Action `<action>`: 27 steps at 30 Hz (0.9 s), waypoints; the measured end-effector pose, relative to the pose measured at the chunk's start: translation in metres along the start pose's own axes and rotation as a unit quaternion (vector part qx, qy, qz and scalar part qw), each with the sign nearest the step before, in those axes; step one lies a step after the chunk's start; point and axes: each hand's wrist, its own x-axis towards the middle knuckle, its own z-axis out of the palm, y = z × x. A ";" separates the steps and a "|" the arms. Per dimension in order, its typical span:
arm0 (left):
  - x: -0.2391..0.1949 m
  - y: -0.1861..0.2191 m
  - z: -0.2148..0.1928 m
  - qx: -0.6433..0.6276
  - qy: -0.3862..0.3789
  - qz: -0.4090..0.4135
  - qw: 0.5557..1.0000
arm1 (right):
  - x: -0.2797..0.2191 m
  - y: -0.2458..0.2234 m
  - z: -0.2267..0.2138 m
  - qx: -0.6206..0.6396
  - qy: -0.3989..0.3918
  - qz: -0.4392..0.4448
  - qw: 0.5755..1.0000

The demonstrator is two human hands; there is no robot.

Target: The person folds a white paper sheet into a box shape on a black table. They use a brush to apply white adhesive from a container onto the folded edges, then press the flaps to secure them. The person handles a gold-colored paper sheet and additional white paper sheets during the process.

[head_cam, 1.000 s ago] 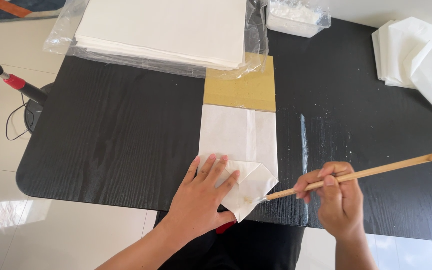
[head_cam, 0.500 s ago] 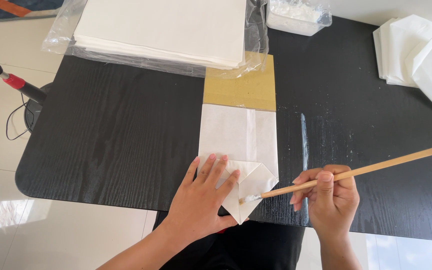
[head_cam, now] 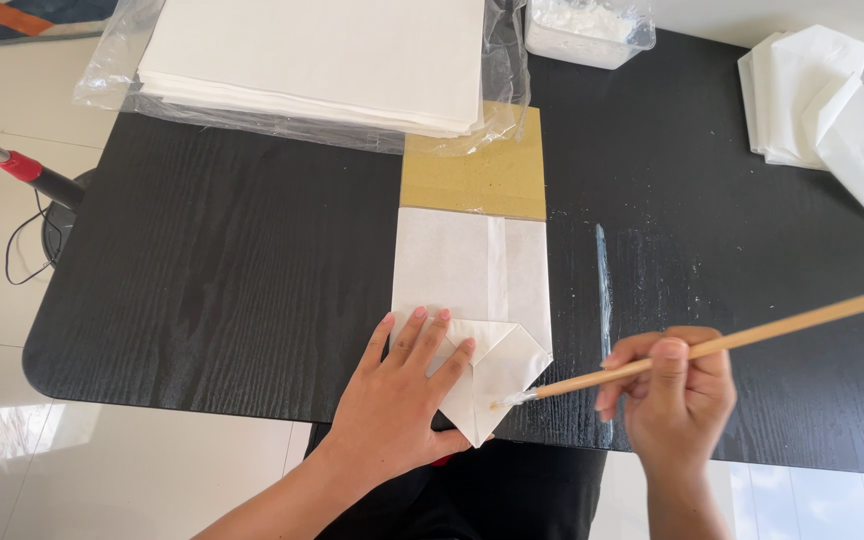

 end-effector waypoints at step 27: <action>-0.003 -0.018 -0.002 -0.058 -0.058 -0.015 0.997 | 0.003 0.000 0.039 -0.036 -0.045 -0.015 0.998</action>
